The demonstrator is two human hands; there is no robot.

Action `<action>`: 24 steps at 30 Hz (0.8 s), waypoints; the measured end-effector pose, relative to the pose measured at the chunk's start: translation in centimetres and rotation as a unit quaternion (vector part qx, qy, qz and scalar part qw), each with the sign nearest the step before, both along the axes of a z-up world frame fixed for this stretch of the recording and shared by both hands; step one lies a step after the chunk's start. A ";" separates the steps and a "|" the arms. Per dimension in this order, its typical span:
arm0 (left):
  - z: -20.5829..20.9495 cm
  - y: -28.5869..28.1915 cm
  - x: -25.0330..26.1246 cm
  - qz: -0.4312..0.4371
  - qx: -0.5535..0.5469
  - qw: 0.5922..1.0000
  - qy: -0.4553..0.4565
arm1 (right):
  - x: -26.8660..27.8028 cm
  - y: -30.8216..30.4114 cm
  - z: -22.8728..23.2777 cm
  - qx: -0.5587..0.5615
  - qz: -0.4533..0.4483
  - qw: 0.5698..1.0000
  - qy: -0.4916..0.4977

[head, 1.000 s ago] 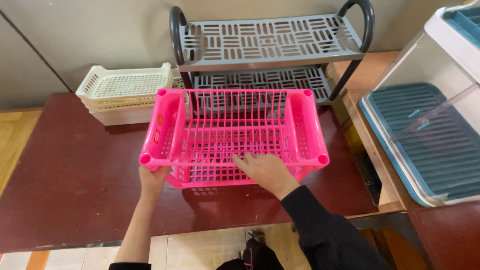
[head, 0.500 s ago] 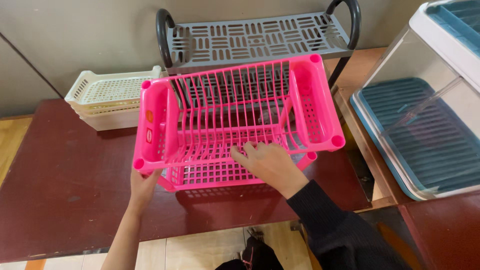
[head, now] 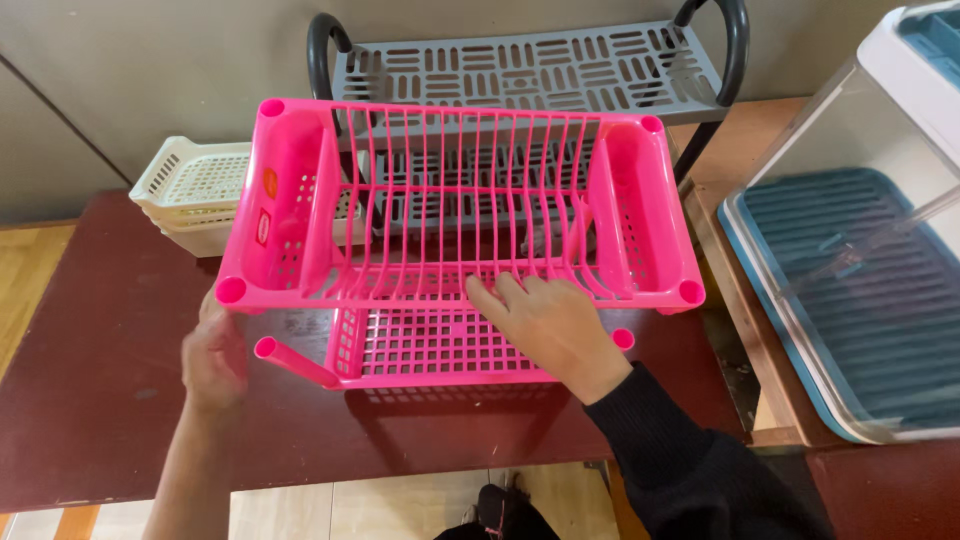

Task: The person disassembles a pink plastic basket by removing its legs and separating the base from the frame. They then disassemble a grey two-tier plastic shelf by removing the handles and legs, separating the shelves, and stacking the components. Finally, they handle a white plastic basket containing black handles and white rods.

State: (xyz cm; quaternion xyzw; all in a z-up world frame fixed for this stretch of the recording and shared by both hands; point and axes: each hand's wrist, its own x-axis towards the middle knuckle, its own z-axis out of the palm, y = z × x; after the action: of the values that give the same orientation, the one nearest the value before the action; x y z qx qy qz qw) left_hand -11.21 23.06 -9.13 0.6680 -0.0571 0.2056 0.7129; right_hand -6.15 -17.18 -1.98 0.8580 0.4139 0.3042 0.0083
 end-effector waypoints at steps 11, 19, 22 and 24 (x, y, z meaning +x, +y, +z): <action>9.5 -9.1 4.5 0.004 -0.013 0.958 0.287 | 5.9 -3.2 0.5 -0.013 0.047 0.997 -0.054; 10.3 -9.8 6.4 0.000 -0.083 0.946 0.314 | 8.3 -4.2 0.5 -0.014 0.051 0.996 -0.078; 10.3 -9.2 7.7 0.034 -0.085 0.948 0.305 | 8.6 -3.8 1.3 -0.021 0.048 0.992 -0.113; 10.3 -8.2 8.5 0.044 -0.093 0.952 0.288 | 8.8 -3.3 1.8 -0.033 0.040 0.988 -0.146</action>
State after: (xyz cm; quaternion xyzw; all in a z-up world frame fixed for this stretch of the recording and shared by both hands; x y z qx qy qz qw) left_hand -2.69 14.86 1.16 0.6315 0.1992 0.0398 0.7483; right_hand 2.61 -20.51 -0.17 0.7863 0.4524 0.4121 0.0849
